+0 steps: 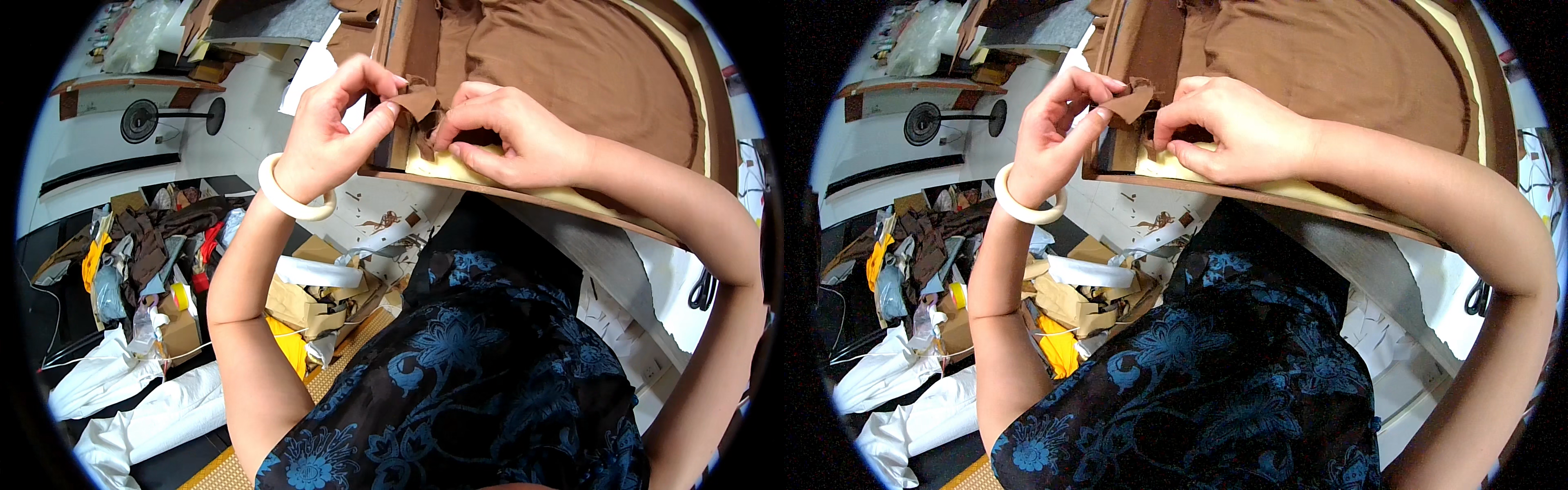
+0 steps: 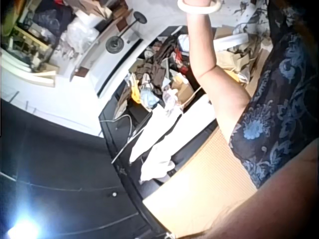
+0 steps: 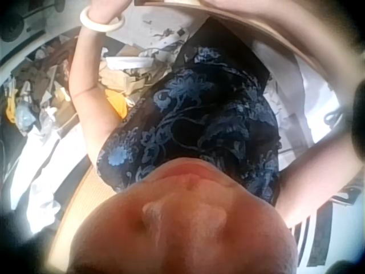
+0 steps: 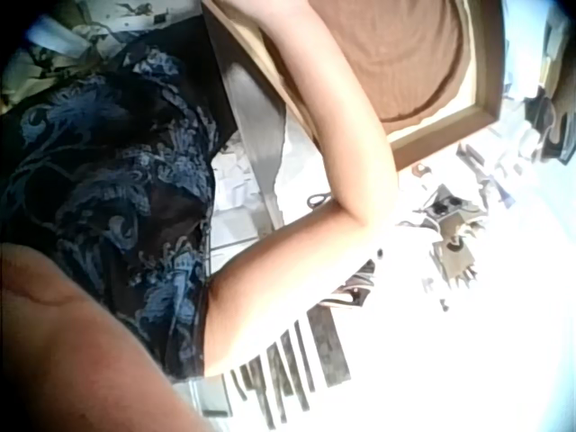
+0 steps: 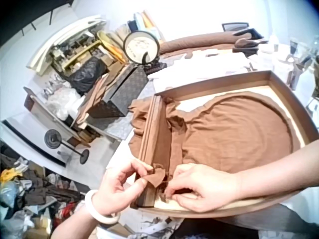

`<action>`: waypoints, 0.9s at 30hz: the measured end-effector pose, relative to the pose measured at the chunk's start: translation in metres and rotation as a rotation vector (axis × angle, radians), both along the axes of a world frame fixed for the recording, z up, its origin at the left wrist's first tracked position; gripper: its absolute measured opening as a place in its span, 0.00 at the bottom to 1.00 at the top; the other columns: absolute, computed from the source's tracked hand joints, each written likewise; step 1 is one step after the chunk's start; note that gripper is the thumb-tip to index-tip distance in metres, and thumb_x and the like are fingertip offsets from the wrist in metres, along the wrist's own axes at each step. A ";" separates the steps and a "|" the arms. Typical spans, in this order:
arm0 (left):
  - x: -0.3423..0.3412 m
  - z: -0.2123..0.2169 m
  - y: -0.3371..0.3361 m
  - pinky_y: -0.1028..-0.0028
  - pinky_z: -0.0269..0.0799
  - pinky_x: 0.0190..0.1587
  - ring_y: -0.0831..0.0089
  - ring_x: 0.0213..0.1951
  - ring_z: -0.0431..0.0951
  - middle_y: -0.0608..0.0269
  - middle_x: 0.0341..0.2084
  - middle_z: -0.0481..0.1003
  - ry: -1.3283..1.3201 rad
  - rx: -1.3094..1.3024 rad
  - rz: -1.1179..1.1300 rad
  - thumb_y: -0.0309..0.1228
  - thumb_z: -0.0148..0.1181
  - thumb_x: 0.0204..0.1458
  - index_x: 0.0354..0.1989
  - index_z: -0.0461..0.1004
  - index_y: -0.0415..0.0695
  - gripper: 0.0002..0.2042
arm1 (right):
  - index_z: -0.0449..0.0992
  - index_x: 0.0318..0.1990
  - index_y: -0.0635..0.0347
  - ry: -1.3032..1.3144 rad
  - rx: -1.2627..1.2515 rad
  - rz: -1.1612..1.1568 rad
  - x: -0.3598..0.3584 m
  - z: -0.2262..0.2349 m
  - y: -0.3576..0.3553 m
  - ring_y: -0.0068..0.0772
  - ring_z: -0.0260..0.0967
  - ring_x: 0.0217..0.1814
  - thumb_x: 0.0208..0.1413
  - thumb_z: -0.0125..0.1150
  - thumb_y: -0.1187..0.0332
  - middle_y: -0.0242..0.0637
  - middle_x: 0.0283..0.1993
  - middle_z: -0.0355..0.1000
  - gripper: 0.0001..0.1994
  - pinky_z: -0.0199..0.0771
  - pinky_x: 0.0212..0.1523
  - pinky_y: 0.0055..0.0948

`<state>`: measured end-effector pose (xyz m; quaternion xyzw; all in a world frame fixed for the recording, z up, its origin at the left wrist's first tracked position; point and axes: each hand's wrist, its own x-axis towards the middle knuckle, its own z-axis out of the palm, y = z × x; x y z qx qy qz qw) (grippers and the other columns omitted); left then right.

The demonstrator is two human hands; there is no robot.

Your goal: The person assembles a wooden box frame by fitting side panels into a base. They then place a brown fabric-covered cushion into the frame and use a yellow utility knife to trim excess fabric along the edges. The person folds the trimmed fabric under the frame to secure it.

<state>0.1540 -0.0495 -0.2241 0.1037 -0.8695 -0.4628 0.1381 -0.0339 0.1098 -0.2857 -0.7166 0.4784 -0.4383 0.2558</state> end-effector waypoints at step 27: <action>-0.028 0.035 0.008 0.63 0.67 0.51 0.59 0.40 0.71 0.62 0.30 0.71 -0.209 -0.727 -0.449 0.20 0.69 0.39 0.29 0.78 0.41 0.08 | 0.75 0.28 0.62 -0.007 0.071 -0.226 0.018 -0.006 -0.011 0.47 0.75 0.39 0.45 0.65 0.71 0.43 0.35 0.74 0.06 0.76 0.41 0.42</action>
